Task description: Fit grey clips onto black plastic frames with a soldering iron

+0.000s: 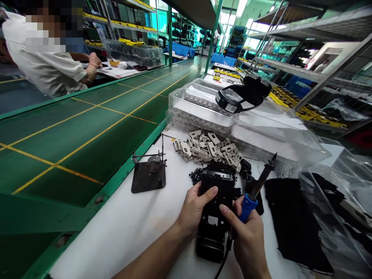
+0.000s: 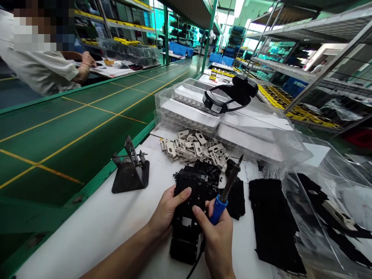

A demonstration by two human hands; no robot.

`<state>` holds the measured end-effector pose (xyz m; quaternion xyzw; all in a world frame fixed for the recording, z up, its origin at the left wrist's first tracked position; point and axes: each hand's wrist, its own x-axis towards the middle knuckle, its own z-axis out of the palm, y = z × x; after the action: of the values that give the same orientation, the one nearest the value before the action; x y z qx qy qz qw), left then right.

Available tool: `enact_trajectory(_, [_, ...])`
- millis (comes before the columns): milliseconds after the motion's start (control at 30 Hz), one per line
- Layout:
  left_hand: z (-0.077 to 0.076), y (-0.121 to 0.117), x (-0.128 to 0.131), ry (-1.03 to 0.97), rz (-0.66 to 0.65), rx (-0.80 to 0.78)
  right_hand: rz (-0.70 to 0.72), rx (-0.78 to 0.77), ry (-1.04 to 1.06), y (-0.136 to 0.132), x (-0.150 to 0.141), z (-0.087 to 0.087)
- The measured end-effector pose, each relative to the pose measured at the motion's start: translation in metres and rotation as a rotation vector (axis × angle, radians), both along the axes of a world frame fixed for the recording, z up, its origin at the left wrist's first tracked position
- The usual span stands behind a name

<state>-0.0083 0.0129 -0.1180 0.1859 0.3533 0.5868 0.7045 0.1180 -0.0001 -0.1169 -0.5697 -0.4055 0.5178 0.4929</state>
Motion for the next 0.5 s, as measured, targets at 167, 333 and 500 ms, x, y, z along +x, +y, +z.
enact_trajectory(167, [0.002,0.001,-0.004,0.094,-0.022,0.055,0.004,-0.009,0.049,0.001,0.0,0.004])
enact_trajectory(333, [0.009,-0.001,-0.01,0.267,-0.018,0.124,0.001,-0.053,0.149,0.002,-0.006,0.004])
enact_trajectory(500, [0.012,0.0,-0.02,0.433,0.026,0.136,0.09,-0.04,-0.022,0.01,-0.002,0.004])
